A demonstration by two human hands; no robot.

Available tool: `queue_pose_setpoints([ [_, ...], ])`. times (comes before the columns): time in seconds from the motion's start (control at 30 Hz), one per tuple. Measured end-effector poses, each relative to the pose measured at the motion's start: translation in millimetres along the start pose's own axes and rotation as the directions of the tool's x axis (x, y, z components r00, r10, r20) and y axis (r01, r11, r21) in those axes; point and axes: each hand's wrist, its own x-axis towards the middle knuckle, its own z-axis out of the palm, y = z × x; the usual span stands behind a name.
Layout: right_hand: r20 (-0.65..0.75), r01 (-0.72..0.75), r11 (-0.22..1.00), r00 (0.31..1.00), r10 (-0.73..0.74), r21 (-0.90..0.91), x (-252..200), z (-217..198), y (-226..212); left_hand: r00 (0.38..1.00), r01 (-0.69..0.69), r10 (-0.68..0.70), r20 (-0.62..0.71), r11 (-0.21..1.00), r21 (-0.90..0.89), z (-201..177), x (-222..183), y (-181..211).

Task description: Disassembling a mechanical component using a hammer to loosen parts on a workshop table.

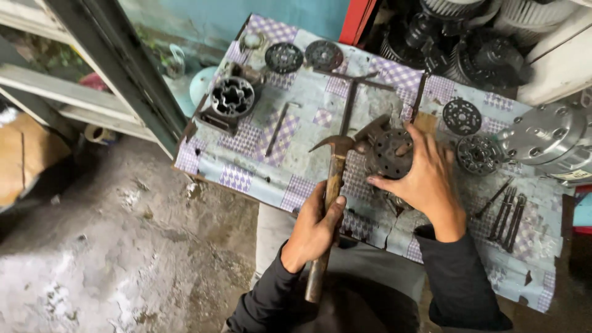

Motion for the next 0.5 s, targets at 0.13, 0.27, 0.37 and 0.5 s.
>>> queue_pose_setpoints([
  [0.13, 0.058, -0.104, 0.994, 0.993, 0.102, 0.037, 0.6, 9.3, 18.1, 0.990, -0.011, 0.027, 0.139, 0.994, -0.111, -5.4, 16.9, -16.3],
  [0.27, 0.103, -0.160, 0.976, 0.984, 0.146, 0.146, 0.4, 3.6, 16.2, 0.998, -0.055, 0.061, 0.026, 0.980, -0.191, 2.6, 24.0, -23.6],
  [0.37, 0.087, -0.156, 0.975, 0.986, 0.144, 0.159, -0.4, 0.7, 13.6, 0.994, -0.090, 0.077, -0.082, 0.982, -0.164, 16.9, 25.5, -39.2],
  [0.5, 0.082, -0.161, 0.953, 0.986, 0.145, 0.256, 1.3, -7.3, 8.7, 0.998, -0.046, 0.049, 0.034, 0.996, -0.076, 15.8, 11.8, -13.3],
])
